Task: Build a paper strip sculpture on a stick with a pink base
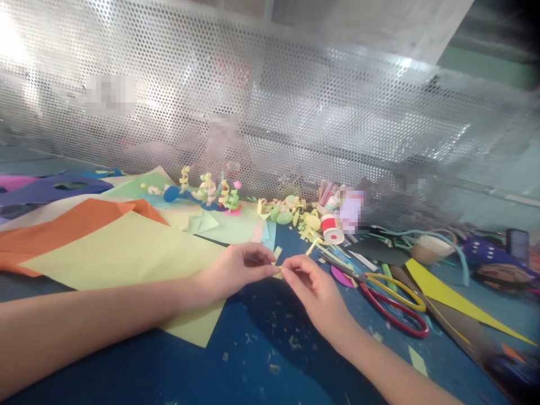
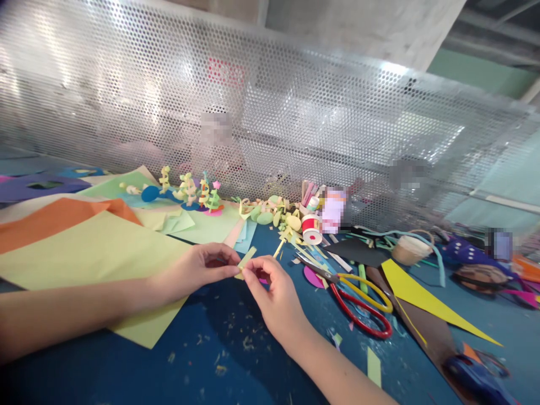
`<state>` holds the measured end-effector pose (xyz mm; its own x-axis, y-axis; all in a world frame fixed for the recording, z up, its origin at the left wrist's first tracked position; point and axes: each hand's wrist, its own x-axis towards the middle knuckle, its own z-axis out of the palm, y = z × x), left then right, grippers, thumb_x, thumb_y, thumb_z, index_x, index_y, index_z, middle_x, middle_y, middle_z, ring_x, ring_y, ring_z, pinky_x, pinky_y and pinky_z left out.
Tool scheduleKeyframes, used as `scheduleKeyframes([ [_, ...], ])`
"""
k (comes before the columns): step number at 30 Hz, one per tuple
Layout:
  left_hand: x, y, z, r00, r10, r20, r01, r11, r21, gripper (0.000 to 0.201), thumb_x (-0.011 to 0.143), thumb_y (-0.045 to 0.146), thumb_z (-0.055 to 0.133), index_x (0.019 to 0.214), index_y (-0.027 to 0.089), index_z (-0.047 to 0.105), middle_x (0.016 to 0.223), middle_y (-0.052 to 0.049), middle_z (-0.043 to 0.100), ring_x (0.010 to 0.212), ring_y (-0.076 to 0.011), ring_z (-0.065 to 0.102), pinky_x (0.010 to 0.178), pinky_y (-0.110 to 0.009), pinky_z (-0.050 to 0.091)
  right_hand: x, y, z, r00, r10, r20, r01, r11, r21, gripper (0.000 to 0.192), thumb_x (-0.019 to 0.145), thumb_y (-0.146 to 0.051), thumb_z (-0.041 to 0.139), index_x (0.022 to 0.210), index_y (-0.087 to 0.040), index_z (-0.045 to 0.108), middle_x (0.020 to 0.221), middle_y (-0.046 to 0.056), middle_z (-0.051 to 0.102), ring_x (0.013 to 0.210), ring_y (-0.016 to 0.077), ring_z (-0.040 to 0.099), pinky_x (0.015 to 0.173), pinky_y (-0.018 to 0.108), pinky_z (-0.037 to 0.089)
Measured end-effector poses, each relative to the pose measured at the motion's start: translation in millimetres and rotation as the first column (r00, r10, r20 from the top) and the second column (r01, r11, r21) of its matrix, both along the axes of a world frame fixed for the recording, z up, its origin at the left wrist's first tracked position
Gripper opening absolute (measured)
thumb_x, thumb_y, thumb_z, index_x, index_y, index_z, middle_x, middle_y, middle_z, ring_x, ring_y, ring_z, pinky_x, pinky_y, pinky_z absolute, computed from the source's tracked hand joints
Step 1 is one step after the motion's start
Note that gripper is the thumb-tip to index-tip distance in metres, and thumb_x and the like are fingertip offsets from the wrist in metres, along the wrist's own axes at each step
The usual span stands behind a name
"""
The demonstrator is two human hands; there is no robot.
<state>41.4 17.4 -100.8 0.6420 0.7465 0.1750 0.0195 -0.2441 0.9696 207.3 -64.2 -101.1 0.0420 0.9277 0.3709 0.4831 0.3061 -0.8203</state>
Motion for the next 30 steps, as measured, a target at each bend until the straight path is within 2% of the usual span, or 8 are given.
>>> scheduleKeyframes([
  [4,-0.3,2.2,-1.1,0.999,-0.042,0.03,0.043,0.998,-0.034,0.022,0.075,0.034,0.067,0.089,0.016,0.065,0.089,-0.003,0.065,0.082,-0.0144,0.06,0.078,-0.026,0.045,0.5,0.3,-0.3,0.997,-0.021,-0.078,0.015,0.997,-0.076,0.017,0.087,-0.036,0.053,0.089,-0.021,0.059,0.085,0.001,0.061,0.08,0.0145,0.057,0.074,0.024,0.045],
  [12,0.2,7.8,-7.0,0.993,-0.079,0.085,0.09,0.987,-0.134,0.019,0.073,0.033,0.068,0.08,0.015,0.068,0.072,-0.001,0.065,0.068,-0.0113,0.056,0.068,-0.024,0.042,-2.4,2.3,1.9,0.984,-0.002,-0.18,-0.013,0.997,-0.078,0.013,0.083,-0.032,0.058,0.088,-0.021,0.052,0.075,-0.003,0.055,0.07,0.011,0.054,0.064,0.021,0.044],
  [16,0.4,9.7,-7.4,0.992,-0.087,0.09,0.098,0.987,-0.126,0.019,0.074,0.033,0.068,0.078,0.015,0.068,0.067,0.001,0.061,0.063,-0.0101,0.053,0.063,-0.022,0.039,-3.1,1.9,2.7,0.989,0.018,-0.145,-0.022,0.999,-0.029,0.008,0.085,-0.029,0.056,0.083,-0.021,0.054,0.076,-0.003,0.054,0.069,0.0102,0.052,0.064,0.02,0.044],
  [18,0.7,10.6,-7.7,0.993,-0.068,0.095,0.08,0.988,-0.132,0.019,0.073,0.034,0.068,0.078,0.015,0.067,0.064,0.001,0.06,0.06,-0.0095,0.052,0.06,-0.022,0.038,-3.4,1.7,1.7,0.991,0.045,-0.124,-0.047,0.999,-0.019,0.005,0.085,-0.026,0.055,0.088,-0.022,0.057,0.083,-0.001,0.057,0.076,0.0111,0.055,0.069,0.021,0.046],
  [22,1.3,12.0,-8.5,0.989,-0.071,0.126,0.089,0.985,-0.148,0.019,0.074,0.033,0.068,0.077,0.015,0.067,0.061,0.002,0.058,0.057,-0.0084,0.05,0.058,-0.021,0.037,-3.3,2.4,-2.7,0.995,0.084,-0.05,-0.081,0.995,0.06,0.012,0.082,-0.019,0.057,0.093,-0.023,0.06,0.096,0.002,0.057,0.086,0.0141,0.058,0.08,0.027,0.049],
  [25,1.3,11.8,-8.2,0.988,-0.084,0.132,0.105,0.982,-0.16,0.019,0.074,0.033,0.068,0.077,0.014,0.067,0.062,0.002,0.059,0.058,-0.0084,0.051,0.058,-0.021,0.038,-2.1,2.8,-5.2,0.998,0.057,0.004,-0.057,0.992,0.114,0.01,0.08,-0.02,0.06,0.089,-0.023,0.063,0.098,0.003,0.055,0.083,0.0151,0.058,0.078,0.03,0.05],
  [30,1.1,10.3,-7.3,0.99,-0.074,0.123,0.094,0.981,-0.17,0.02,0.073,0.034,0.068,0.077,0.015,0.067,0.065,0.001,0.06,0.06,-0.0089,0.052,0.06,-0.021,0.039,-1.3,2.2,-4.8,0.999,0.049,-0.004,-0.049,0.993,0.11,0.008,0.08,-0.022,0.061,0.088,-0.023,0.064,0.096,0.003,0.056,0.079,0.0148,0.06,0.075,0.031,0.052],
])
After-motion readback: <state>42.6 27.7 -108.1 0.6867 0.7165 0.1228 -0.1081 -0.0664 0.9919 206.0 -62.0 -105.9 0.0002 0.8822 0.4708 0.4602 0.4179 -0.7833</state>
